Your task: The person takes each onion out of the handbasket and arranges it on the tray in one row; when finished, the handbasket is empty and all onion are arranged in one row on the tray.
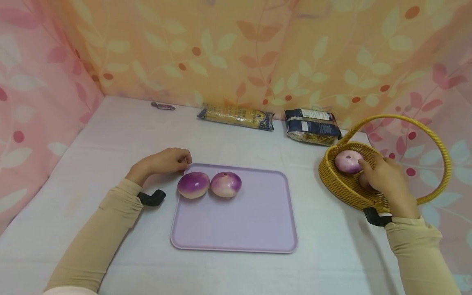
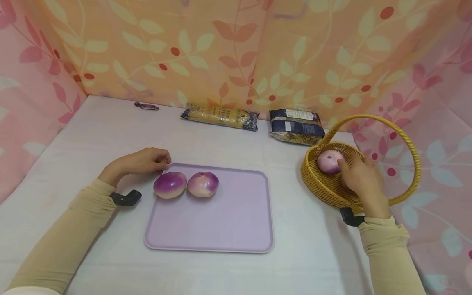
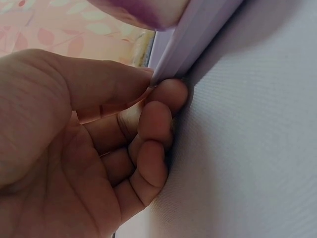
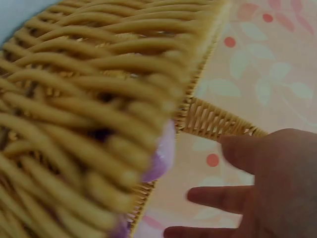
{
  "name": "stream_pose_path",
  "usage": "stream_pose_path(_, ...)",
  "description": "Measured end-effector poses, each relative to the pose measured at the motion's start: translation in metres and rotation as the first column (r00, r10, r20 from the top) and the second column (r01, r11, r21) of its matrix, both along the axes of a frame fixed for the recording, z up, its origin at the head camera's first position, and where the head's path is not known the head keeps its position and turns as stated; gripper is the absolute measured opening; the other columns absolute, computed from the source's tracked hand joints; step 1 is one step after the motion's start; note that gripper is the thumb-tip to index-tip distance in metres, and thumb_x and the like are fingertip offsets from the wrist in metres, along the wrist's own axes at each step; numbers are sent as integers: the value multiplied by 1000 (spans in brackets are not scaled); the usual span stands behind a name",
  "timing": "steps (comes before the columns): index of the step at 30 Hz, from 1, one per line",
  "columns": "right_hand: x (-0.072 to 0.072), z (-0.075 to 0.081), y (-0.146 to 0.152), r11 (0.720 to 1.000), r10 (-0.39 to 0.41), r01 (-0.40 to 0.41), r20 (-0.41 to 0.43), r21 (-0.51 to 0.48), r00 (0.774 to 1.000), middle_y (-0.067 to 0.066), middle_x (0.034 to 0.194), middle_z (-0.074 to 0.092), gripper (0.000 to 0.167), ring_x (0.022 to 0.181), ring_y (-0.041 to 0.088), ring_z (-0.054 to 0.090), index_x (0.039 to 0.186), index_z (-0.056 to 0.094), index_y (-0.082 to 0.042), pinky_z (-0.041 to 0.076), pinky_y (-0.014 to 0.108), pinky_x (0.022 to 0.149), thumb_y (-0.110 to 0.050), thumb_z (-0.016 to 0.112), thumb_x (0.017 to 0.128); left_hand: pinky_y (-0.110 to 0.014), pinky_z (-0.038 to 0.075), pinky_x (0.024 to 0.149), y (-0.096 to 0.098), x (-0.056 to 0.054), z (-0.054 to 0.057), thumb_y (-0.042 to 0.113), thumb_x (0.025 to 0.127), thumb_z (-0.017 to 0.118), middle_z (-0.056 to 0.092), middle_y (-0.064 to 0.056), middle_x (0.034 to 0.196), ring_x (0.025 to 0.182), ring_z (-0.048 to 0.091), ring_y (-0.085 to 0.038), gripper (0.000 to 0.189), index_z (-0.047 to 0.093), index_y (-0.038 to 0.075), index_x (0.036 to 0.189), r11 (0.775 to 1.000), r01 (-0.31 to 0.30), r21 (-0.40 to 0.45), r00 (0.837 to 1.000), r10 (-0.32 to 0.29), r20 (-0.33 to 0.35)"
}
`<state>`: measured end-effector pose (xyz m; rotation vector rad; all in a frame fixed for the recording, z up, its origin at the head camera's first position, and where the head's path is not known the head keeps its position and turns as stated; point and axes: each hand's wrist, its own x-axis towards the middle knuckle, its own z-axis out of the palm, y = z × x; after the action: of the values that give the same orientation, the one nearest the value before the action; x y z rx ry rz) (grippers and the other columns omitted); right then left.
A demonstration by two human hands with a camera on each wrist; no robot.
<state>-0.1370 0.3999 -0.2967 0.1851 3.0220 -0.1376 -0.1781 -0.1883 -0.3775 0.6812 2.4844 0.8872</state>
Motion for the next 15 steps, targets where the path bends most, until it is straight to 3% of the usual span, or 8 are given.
stream_pose_path(3,0,-3,6,1000,-4,2,123,18,992,51,133,28,77,117,67,30,140,30,15,29,76,96,-51,22,101,-29,44,73,0,0,0,5,92,51,67,-6,81,76,57,-15,16,61,3,104,1000,-1,5,1000,1,4)
stream_pose_path(6,0,-7,10,999,16,-21,173,29,985,48,131,33,65,117,64,31,133,38,14,29,75,97,-41,27,101,-29,44,72,0,0,0,5,92,52,67,-6,80,75,56,-15,15,61,3,103,1000,-1,7,1000,1,1)
stream_pose_path(11,2,-9,11,999,3,-10,166,40,986,44,123,44,50,111,60,39,120,52,10,35,72,92,-32,36,97,-29,44,72,0,0,0,5,92,52,67,-6,80,75,56,-14,14,61,3,102,1000,-4,3,1000,4,-1)
stream_pose_path(15,6,-9,10,998,-42,34,149,56,988,44,123,44,53,104,60,40,119,51,9,34,67,85,-37,45,94,-29,44,73,1,0,0,6,93,52,67,-6,81,77,56,-15,14,61,3,103,1000,-4,2,1000,4,4)
